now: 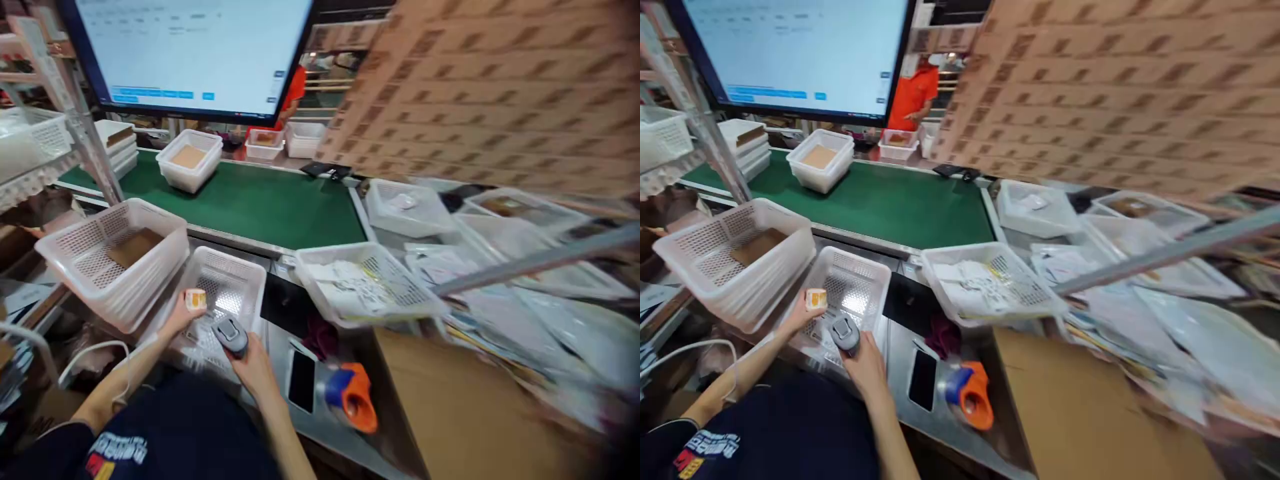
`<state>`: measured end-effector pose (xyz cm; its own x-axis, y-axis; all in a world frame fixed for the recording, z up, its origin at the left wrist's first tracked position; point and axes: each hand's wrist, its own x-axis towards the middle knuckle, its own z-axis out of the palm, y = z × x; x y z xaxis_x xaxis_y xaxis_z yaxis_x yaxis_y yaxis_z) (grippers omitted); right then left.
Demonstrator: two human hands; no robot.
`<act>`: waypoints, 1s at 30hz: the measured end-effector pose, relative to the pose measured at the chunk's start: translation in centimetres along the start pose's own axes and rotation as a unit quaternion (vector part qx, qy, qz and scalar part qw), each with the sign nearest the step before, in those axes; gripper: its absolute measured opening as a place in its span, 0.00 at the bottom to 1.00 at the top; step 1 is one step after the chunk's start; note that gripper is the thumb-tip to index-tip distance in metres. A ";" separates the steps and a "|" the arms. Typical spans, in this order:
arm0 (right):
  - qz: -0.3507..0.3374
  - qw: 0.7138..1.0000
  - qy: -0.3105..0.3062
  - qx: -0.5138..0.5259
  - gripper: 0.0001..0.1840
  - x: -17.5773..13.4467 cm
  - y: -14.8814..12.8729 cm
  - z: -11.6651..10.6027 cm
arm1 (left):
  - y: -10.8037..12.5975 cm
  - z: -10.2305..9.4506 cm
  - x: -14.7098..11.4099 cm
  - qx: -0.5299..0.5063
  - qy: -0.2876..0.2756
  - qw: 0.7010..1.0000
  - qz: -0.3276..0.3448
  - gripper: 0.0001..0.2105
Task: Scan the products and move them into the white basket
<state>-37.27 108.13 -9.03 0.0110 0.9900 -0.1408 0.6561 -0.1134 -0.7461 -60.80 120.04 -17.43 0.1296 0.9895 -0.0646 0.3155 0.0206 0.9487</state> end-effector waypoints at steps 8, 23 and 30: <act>-0.013 0.996 0.087 -0.006 0.15 -0.4 -2.3 -2.4 | 2.9 2.9 0.6 0.088 0.080 0.984 0.130 0.37; -0.014 0.998 0.065 0.022 0.14 0.2 1.7 -2.4 | 4.5 2.3 -1.5 0.234 0.079 0.959 0.140 0.43; 0.010 0.997 0.062 0.044 0.18 0.0 9.5 -1.4 | 17.6 -12.6 3.0 0.372 0.069 0.904 0.198 0.35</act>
<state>-29.98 107.15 -15.22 0.1206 0.9896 -0.0787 0.5864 -0.1349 -0.7987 -66.70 125.21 2.93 0.2684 0.9078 0.3224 0.8221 -0.3903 0.4145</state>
